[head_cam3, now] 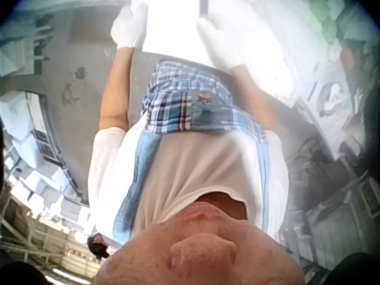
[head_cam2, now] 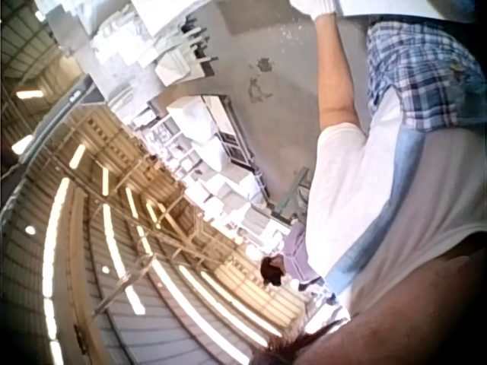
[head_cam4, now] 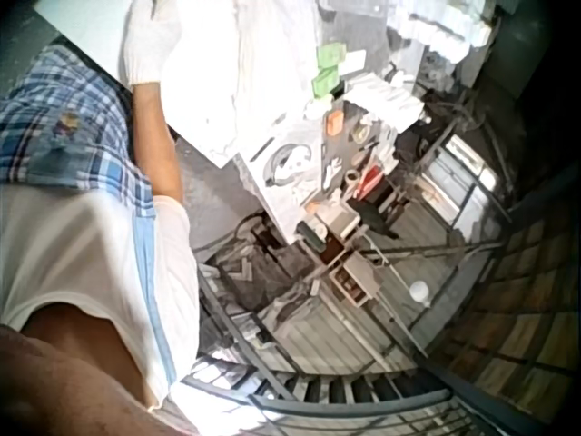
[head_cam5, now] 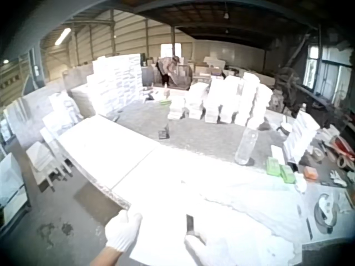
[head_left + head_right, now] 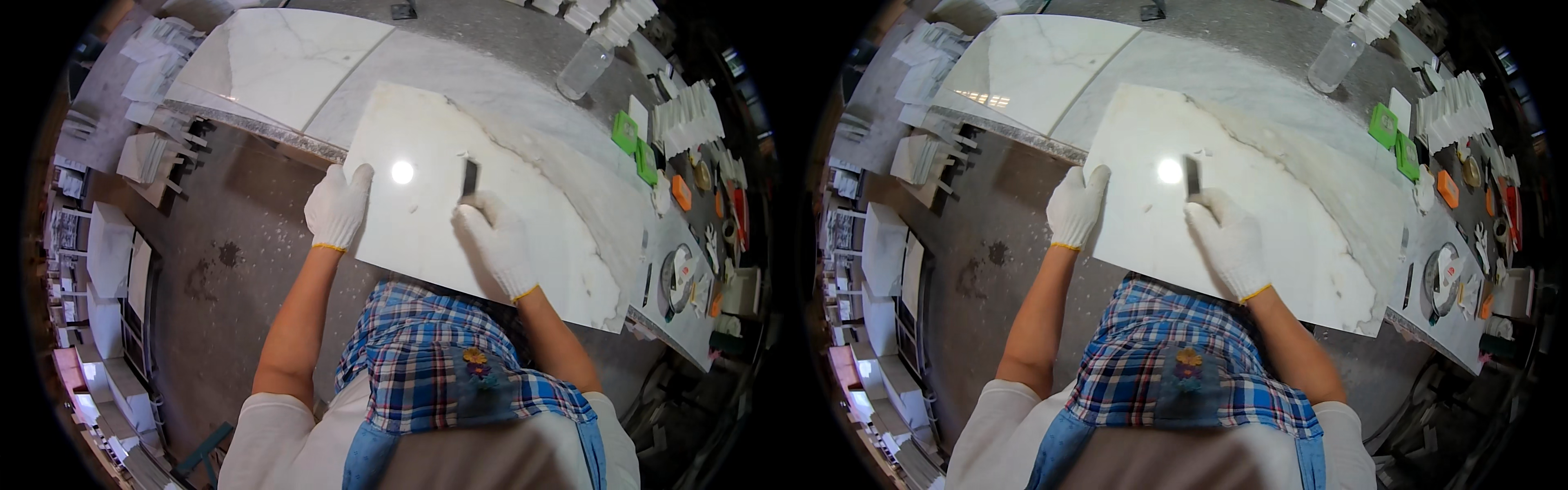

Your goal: The person uses a metal scraper to remove a white residue from the surface of a large white tile. They hold the tile steady with one hand while scraping with the other, working methodically across the surface to clear the material.

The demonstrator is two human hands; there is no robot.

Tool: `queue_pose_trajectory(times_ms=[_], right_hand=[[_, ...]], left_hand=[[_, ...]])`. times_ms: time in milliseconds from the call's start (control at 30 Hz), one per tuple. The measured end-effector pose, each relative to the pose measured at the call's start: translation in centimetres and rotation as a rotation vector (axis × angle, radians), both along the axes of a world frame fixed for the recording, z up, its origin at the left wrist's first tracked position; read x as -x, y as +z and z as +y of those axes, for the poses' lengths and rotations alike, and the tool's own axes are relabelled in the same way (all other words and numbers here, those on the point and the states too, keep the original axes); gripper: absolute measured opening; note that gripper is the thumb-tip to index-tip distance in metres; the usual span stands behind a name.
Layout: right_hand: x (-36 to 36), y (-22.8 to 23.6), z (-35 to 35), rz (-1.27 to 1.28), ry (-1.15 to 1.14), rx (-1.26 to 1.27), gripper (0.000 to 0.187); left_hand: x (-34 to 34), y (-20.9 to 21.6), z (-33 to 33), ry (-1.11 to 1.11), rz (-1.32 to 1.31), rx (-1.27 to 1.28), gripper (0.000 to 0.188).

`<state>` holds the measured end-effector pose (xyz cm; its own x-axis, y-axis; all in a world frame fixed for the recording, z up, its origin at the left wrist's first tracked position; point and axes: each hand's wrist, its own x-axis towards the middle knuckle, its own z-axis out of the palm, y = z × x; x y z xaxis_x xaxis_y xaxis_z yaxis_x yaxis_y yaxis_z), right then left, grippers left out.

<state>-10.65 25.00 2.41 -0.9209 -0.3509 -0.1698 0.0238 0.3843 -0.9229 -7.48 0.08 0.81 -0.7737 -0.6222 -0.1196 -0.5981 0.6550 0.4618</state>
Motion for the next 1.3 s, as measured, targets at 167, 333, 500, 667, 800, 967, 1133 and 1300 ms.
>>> queue_pose_trajectory(times_ms=[167, 333, 500, 667, 800, 967, 1133, 1300], right_hand=[[-1.5, 1.6, -3.3, 0.298, 0.257, -0.239, 0.027], [-3.5, 1.3, -4.0, 0.409, 0.575, -0.23, 0.025], [-4.2, 1.8, -4.4, 0.087, 0.493, 0.016, 0.025], [-2.3, -0.2, -8.3, -0.689, 0.202, 0.716, 0.026], [-1.0, -1.8, -8.3, -0.687, -0.001, 0.775, 0.027], [4.0, -1.9, -3.7, -0.318, -0.077, 0.753, 0.03], [6.1, -0.4, 0.9, -0.297, -0.248, 0.808, 0.033], [8.7, -1.8, 5.8, -0.208, -0.555, 0.886, 0.034]], left_hand=[[0.0, 0.2, 0.1, 0.012, -0.004, -0.001, 0.065], [-0.1, 0.1, 0.1, 0.023, 0.008, -0.039, 0.065], [-0.2, -0.1, -0.1, 0.015, -0.009, -0.034, 0.065], [0.1, 0.2, 0.0, 0.006, -0.012, -0.032, 0.065], [0.0, 0.3, 0.0, -0.011, -0.001, -0.004, 0.064], [-0.2, 0.3, 0.1, -0.009, 0.019, 0.001, 0.064], [-0.2, 0.1, 0.1, -0.01, 0.004, 0.007, 0.064], [-0.1, 0.0, 0.0, 0.011, -0.006, -0.003, 0.064]])
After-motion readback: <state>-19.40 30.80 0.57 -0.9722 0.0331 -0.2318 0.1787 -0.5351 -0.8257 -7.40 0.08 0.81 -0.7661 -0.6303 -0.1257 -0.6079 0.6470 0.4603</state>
